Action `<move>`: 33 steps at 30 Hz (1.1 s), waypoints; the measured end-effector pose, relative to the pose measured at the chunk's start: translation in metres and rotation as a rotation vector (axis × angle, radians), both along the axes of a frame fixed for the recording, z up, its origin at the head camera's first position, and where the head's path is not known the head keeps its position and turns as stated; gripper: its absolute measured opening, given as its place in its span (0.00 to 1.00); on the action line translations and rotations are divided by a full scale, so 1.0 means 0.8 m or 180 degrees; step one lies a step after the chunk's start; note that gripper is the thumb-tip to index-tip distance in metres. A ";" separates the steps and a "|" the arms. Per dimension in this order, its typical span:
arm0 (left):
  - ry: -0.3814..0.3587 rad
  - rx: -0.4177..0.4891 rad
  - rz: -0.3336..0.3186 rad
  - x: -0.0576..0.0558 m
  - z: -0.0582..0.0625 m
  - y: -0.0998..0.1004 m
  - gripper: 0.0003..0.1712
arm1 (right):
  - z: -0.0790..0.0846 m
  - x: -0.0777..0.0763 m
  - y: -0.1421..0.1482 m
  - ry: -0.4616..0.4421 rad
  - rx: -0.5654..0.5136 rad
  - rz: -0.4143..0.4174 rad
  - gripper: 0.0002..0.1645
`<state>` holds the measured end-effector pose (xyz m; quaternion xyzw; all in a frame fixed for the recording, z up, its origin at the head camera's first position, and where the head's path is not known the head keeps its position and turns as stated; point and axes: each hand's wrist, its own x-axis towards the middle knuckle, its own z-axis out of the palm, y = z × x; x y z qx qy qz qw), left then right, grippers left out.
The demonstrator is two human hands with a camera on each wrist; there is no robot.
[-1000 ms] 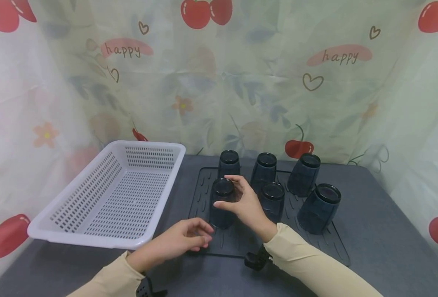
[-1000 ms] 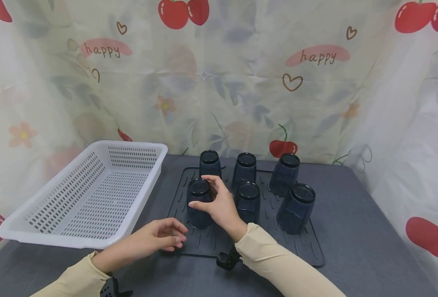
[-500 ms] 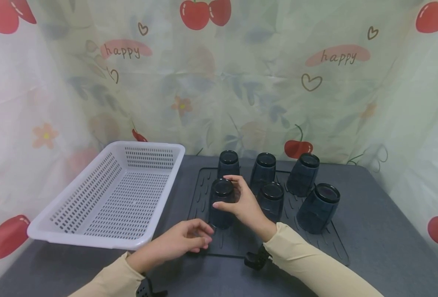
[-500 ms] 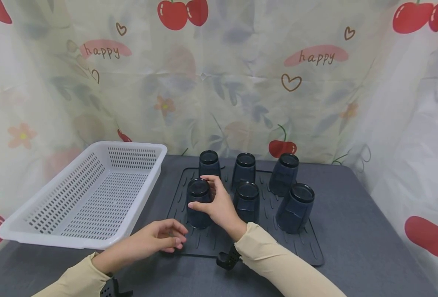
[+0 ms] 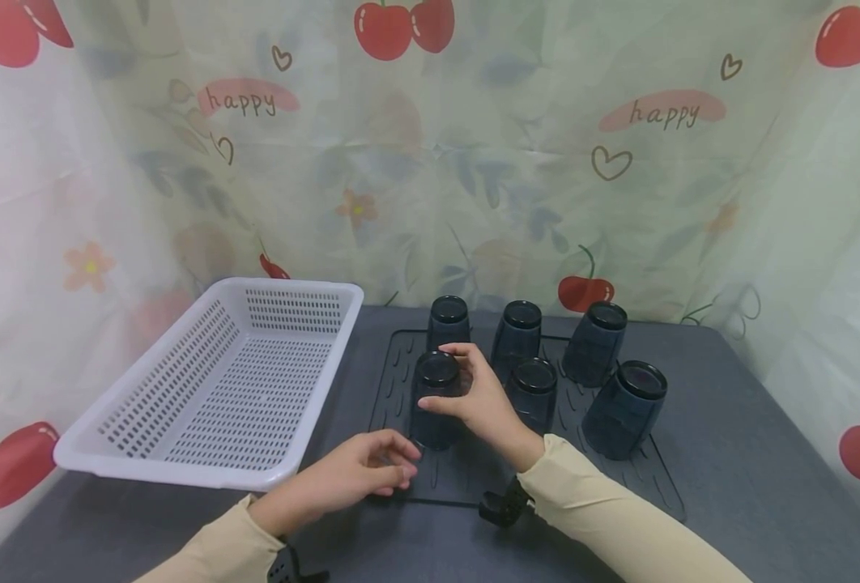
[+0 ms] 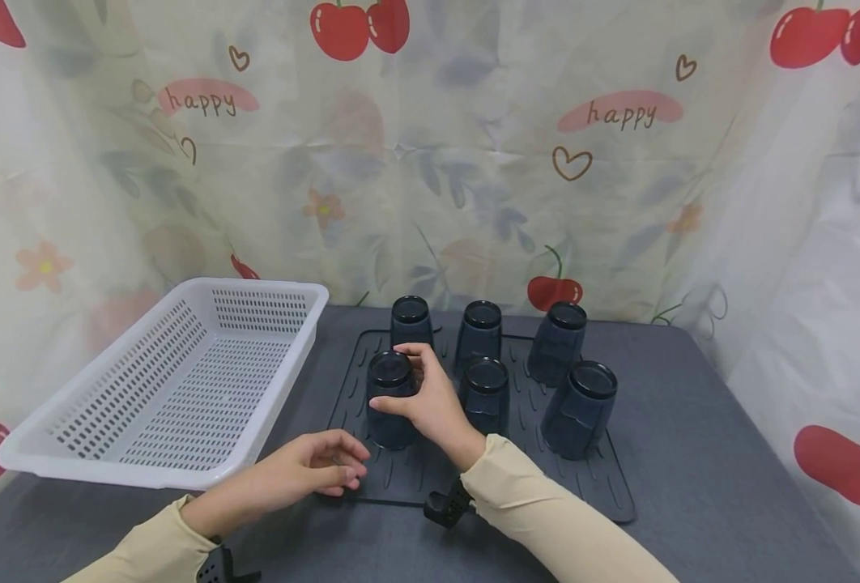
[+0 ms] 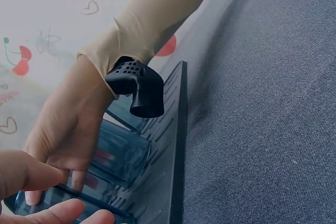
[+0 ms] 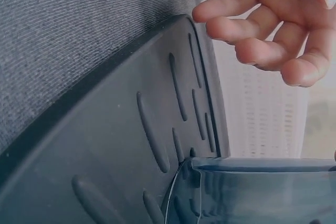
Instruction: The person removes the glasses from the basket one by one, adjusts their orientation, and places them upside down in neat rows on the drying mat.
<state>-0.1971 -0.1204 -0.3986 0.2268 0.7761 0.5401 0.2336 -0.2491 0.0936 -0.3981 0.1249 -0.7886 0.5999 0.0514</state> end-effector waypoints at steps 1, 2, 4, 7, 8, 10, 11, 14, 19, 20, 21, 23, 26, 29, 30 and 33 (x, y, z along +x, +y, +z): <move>-0.0006 -0.0007 0.0003 0.000 0.000 0.000 0.20 | 0.001 0.001 0.000 -0.0003 0.0000 -0.0004 0.45; -0.0013 -0.0012 0.0007 0.000 0.000 0.000 0.19 | 0.002 0.001 0.000 -0.0008 -0.0001 -0.0007 0.45; -0.0017 -0.0020 -0.0003 0.000 0.000 -0.001 0.20 | 0.003 0.001 -0.001 -0.0025 -0.0005 -0.0019 0.45; -0.0018 -0.0036 -0.0011 -0.001 0.000 -0.002 0.20 | 0.004 0.001 -0.002 -0.0001 0.0002 -0.0009 0.45; -0.0016 -0.0038 -0.0013 -0.001 -0.001 -0.002 0.20 | 0.005 0.001 -0.002 0.0003 0.0000 -0.0005 0.45; -0.0017 -0.0038 -0.0011 -0.001 -0.001 -0.002 0.20 | 0.005 0.001 -0.002 0.0017 0.0007 0.0003 0.45; -0.0019 -0.0039 -0.0003 -0.001 -0.002 -0.001 0.20 | 0.005 0.001 -0.003 0.0022 0.0013 0.0006 0.45; -0.0014 -0.0045 0.0014 0.000 -0.002 -0.002 0.20 | 0.005 0.001 -0.003 0.0009 0.0018 0.0001 0.46; 0.0000 -0.0048 0.0033 0.001 -0.002 -0.003 0.20 | 0.009 0.002 -0.004 0.0016 0.0028 0.0010 0.47; 0.0005 -0.0048 0.0034 0.001 -0.002 -0.003 0.20 | 0.010 0.003 -0.005 0.0008 0.0027 0.0016 0.47; 0.0011 -0.0047 0.0033 0.001 -0.002 -0.003 0.20 | 0.011 0.003 -0.005 0.0023 0.0037 0.0028 0.47; 0.0019 -0.0043 0.0036 0.001 -0.002 -0.003 0.20 | 0.013 0.003 -0.004 0.0012 0.0034 0.0052 0.47; 0.0055 -0.0029 0.0048 0.001 -0.001 -0.004 0.19 | 0.016 0.003 -0.003 0.0014 0.0001 0.0113 0.48; 0.0113 -0.0009 0.0059 0.001 -0.001 -0.006 0.19 | 0.019 0.003 -0.001 0.0051 -0.0024 0.0141 0.48; 0.0140 -0.0002 0.0063 0.001 0.000 -0.006 0.19 | 0.021 0.004 0.000 0.0076 -0.0033 0.0149 0.47; 0.0218 0.0059 0.0062 0.001 0.004 -0.009 0.20 | 0.028 0.008 0.002 0.0094 -0.0034 0.0125 0.44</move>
